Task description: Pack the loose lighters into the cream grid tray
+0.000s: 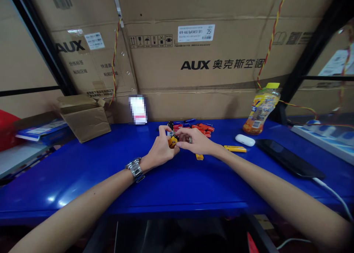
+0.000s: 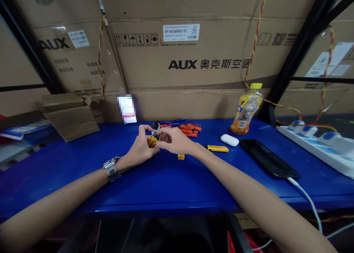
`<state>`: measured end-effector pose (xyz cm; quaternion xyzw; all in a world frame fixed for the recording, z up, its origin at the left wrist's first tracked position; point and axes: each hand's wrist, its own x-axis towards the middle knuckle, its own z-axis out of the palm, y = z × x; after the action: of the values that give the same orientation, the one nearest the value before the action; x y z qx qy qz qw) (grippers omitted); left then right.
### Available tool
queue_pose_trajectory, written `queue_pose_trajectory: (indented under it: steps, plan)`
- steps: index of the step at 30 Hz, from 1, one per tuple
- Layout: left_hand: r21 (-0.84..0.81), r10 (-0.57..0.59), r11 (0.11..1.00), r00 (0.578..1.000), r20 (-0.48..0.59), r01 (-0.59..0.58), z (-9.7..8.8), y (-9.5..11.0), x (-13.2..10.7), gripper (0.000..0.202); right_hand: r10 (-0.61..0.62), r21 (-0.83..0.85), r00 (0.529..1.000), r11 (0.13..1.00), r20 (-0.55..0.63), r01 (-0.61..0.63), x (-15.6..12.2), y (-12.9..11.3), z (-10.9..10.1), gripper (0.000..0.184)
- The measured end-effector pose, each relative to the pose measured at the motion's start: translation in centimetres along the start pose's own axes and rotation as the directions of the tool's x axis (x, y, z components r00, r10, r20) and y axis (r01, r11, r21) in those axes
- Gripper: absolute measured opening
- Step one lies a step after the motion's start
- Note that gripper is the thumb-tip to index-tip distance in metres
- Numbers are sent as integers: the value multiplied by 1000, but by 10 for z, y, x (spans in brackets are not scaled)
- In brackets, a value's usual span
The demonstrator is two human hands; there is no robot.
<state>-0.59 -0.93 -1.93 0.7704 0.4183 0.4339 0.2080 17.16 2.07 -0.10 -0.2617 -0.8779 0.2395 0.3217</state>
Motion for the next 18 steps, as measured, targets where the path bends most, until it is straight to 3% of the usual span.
queue_pose_trajectory:
  steps: [6, 9, 12, 15, 18]
  plan:
    - [5, 107, 994, 994, 34, -107, 2, 1, -1, 49, -33, -2, 997, 999, -77, 33, 1, -4, 4, 17]
    - [65, 195, 979, 980, -44, -192, 2, -1, 1, 46, 62, 116, 983, 992, -172, -42, 3, -4, 0, 24]
    - [172, 309, 944, 939, -153, -282, 1, -7, 4, 44, 160, 233, 946, 968, -281, -95, 6, 3, -8, 29]
    - [255, 277, 944, 922, -272, -208, -3, -16, 8, 42, 220, 299, 900, 948, -376, -107, 7, 17, -17, 31]
    - [244, 125, 968, 951, -284, -54, -7, -28, 13, 48, 247, 294, 873, 948, -421, -127, 7, 31, -22, 32]
